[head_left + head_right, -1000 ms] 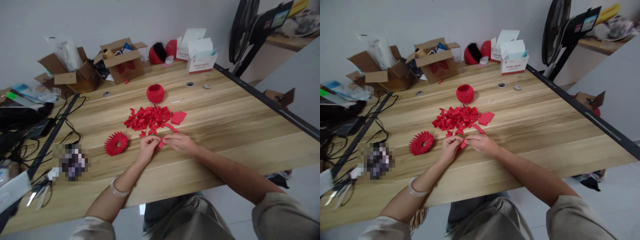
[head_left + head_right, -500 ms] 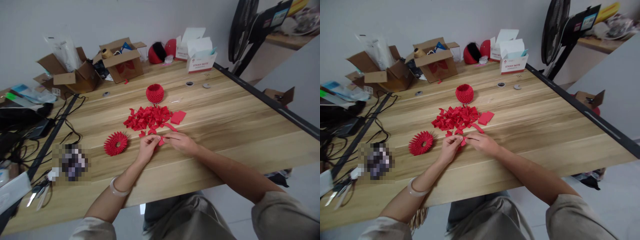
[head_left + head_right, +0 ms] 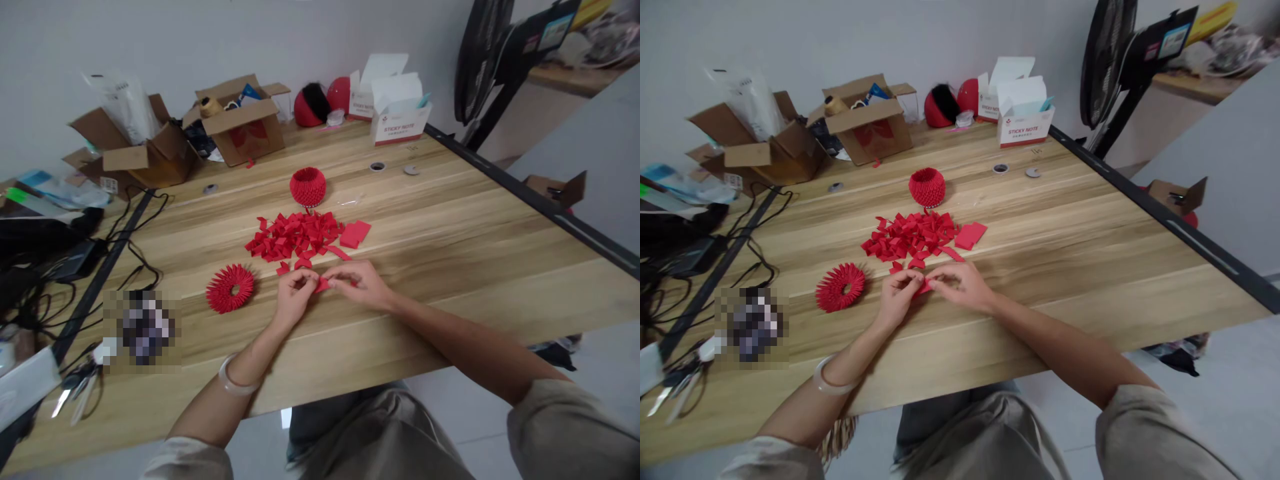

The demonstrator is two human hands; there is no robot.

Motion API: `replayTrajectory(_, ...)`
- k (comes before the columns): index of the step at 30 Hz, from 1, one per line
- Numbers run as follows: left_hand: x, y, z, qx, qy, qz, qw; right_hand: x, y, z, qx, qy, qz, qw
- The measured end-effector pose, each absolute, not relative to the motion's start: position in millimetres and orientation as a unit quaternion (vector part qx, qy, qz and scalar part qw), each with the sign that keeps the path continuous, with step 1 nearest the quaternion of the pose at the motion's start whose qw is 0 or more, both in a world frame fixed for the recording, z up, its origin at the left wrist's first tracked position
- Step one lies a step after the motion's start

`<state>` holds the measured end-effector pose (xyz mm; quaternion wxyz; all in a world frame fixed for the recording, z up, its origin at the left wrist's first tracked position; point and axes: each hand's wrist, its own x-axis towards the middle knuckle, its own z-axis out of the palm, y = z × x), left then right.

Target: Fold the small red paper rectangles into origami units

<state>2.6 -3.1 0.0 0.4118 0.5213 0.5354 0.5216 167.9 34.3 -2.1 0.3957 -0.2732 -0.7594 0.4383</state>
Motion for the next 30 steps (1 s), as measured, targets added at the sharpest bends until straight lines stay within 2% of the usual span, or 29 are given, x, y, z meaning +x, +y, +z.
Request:
replayTrajectory(4,3.3,-4.4,0.5,0.547,0.53,0.521,0.385,167.3,38.3,2.0,-0.3,-0.64,0.618,0.343)
replayTrajectory(8,4.2,-5.9,0.3,0.57,0.528,0.516,0.36,166.6,40.8,0.9,-0.298,-0.577,0.698,0.301)
replayTrajectory(30,5.1,-8.3,-3.1,0.578,0.541,0.5,0.351,173.4,46.3,10.7,-0.305,-0.6,0.692,0.26)
